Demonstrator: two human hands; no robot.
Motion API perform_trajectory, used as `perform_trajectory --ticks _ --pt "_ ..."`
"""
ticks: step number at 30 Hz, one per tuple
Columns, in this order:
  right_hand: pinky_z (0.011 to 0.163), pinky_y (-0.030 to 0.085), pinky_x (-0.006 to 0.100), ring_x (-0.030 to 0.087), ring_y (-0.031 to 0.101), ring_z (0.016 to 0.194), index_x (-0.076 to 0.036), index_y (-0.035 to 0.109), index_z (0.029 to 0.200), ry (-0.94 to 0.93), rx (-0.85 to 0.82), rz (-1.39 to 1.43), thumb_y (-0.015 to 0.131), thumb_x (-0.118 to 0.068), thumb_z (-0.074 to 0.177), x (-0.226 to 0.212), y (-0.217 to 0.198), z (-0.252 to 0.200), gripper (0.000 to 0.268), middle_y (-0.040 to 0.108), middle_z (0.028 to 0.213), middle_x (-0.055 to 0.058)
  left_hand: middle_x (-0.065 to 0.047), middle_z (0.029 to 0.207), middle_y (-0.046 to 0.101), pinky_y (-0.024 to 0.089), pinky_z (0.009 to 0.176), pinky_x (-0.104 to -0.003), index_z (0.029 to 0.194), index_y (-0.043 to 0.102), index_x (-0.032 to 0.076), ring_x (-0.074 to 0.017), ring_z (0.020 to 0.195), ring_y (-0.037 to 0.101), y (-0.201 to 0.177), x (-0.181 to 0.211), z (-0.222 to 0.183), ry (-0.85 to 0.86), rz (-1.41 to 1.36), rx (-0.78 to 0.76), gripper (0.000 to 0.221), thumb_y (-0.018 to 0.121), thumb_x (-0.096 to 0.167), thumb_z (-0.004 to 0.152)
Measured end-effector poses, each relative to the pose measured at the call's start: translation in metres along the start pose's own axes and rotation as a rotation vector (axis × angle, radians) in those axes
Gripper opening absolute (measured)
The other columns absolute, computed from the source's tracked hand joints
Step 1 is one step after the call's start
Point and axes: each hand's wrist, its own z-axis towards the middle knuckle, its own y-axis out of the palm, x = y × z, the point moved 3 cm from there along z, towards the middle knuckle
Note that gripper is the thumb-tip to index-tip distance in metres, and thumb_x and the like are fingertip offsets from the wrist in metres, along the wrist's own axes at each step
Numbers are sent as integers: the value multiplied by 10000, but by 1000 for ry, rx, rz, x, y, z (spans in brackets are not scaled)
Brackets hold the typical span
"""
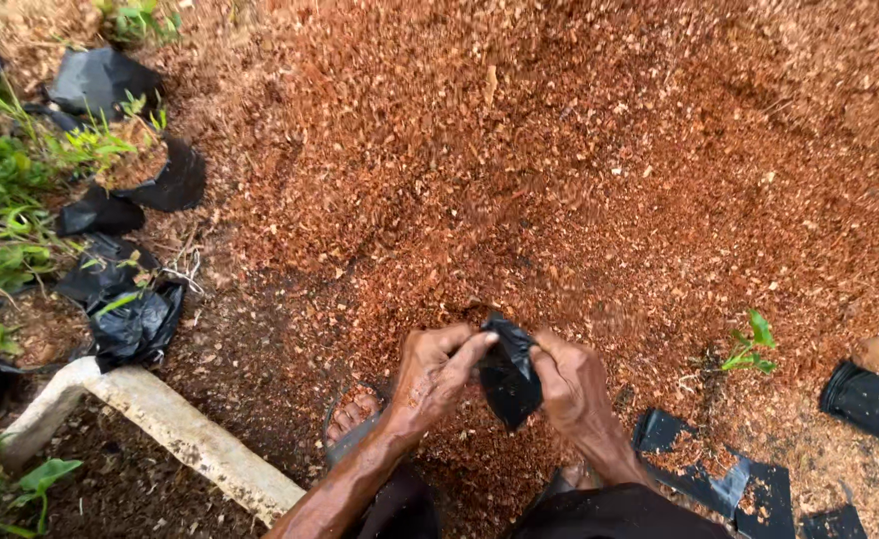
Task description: The person prepares small black plastic grow bags by opening them and filling them with a reddish-brown mulch-like planting medium, then transplants small green seedlings into the bags by hand, covering the roots with more medium.
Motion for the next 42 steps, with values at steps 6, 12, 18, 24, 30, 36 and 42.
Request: perform_trajectory --ticks 6,12,18,24,30,36,42 --pt "416 276 354 158 390 404 -130 575 691 -209 -28 -154 422 -242 835 -52 1 16 238 488 487 30 2 888 661 530 684 -265 1008 683 103 -95 804 592 -5 -3 2 -348 -311 -129 320 708 305 761" --pt "399 467 298 253 595 420 -54 646 786 -32 179 -93 418 -126 870 9 -36 40 254 611 526 151 -182 651 646 495 471 -284 788 654 -34 -251 499 627 -42 -73 -5 -99 -48 179 97 592 22 835" --pt "402 479 268 202 551 410 -124 636 687 -210 32 -134 405 -167 788 -13 -16 9 256 622 530 107 -209 965 609 532 806 -533 1104 537 46 -376 921 633 -39 7 12 -133 114 34 375 659 12 751" --pt "399 402 258 176 487 369 -106 639 770 -233 164 -277 370 -116 822 17 -46 15 274 563 463 74 -142 815 687 581 751 -387 898 655 70 -285 808 682 -40 -27 8 -23 512 108 207 505 -53 826" --pt "379 421 261 192 519 340 -78 626 792 -211 113 -295 338 -86 820 -4 -48 12 290 623 483 94 -240 1135 536 563 754 -473 1201 505 44 -395 943 603 -32 44 17 78 488 -78 543 642 -63 686" --pt "426 485 248 145 565 440 -133 646 858 -280 42 -416 394 -66 782 -9 -58 13 272 647 611 82 -61 861 699 567 723 -396 996 639 172 -277 820 684 -11 -6 29 126 541 -135 302 584 14 745" --pt "835 594 384 356 671 923 54 626 904 -708 156 -355 373 98 639 -66 -28 -9 369 661 960 251 -197 759 703 610 435 -306 1019 665 -40 -247 551 706 0 35 36 56 421 -166 435 387 -63 685"
